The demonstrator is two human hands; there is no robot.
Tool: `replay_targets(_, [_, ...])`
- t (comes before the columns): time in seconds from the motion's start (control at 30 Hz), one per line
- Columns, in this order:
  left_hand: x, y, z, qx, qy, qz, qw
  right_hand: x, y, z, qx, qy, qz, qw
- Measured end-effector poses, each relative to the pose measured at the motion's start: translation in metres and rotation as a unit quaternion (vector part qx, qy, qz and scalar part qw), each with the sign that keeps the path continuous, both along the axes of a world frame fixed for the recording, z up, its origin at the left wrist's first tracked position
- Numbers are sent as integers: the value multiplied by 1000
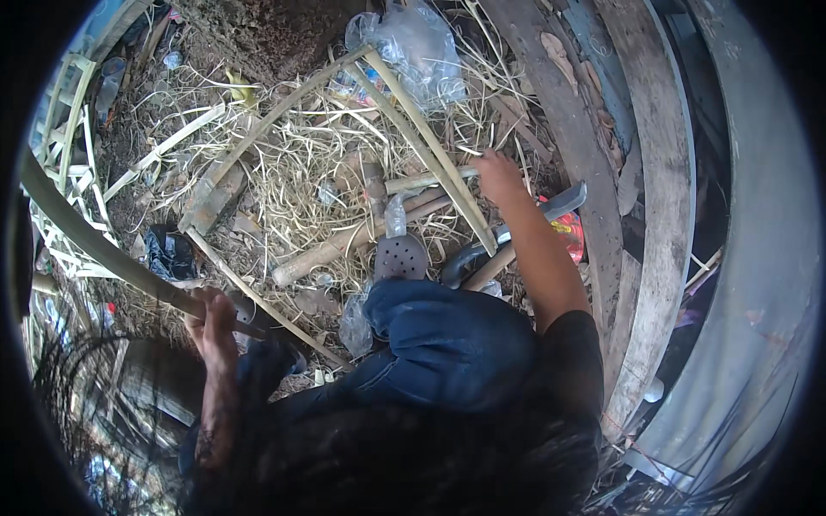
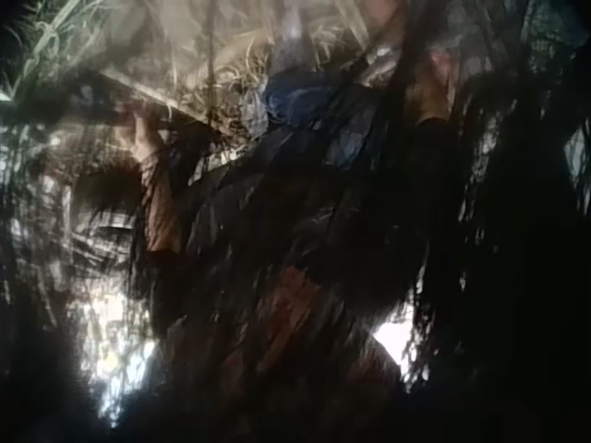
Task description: The person constructs a wooden frame by positioning thin bamboo strips and driving small nails into the joints using a hammer.
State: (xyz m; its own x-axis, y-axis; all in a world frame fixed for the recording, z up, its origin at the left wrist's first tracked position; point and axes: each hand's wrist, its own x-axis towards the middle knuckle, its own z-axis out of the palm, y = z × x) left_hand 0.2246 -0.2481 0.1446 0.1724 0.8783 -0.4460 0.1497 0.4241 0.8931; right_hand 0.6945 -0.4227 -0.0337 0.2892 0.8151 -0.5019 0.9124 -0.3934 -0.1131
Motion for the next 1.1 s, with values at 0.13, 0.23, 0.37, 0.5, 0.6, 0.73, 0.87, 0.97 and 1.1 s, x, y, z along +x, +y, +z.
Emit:
replay_targets(0.13, [27,8,-25,7,-65,-35,997,-3,9,3,-33,-79,92,992])
replay_targets(0.23, [47,3,-30,-1,-3,-64,998,6,13,20,-55,-40,108,992])
replay_targets(0.37, [54,-19,-54,-86,4,-99,991,23,4,53,26,-34,127,991])
replay_targets(0.5, [30,-44,-111,-82,18,-153,985,41,19,100,72,-126,190,971])
replay_targets(0.6, [22,-53,-141,24,120,-210,970,55,29,147,55,-192,210,957])
replay_targets(0.73, [18,-54,-147,186,214,-229,931,61,33,202,15,-304,205,930])
replay_targets(0.87, [1,-57,-152,181,228,-300,908,75,-5,250,36,-403,114,907])
replay_targets(0.97, [2,-58,-147,211,291,-341,869,64,-43,268,40,-442,15,896])
replay_targets(1.1, [2,-42,-162,159,380,-470,780,28,-82,253,79,-406,-113,903])
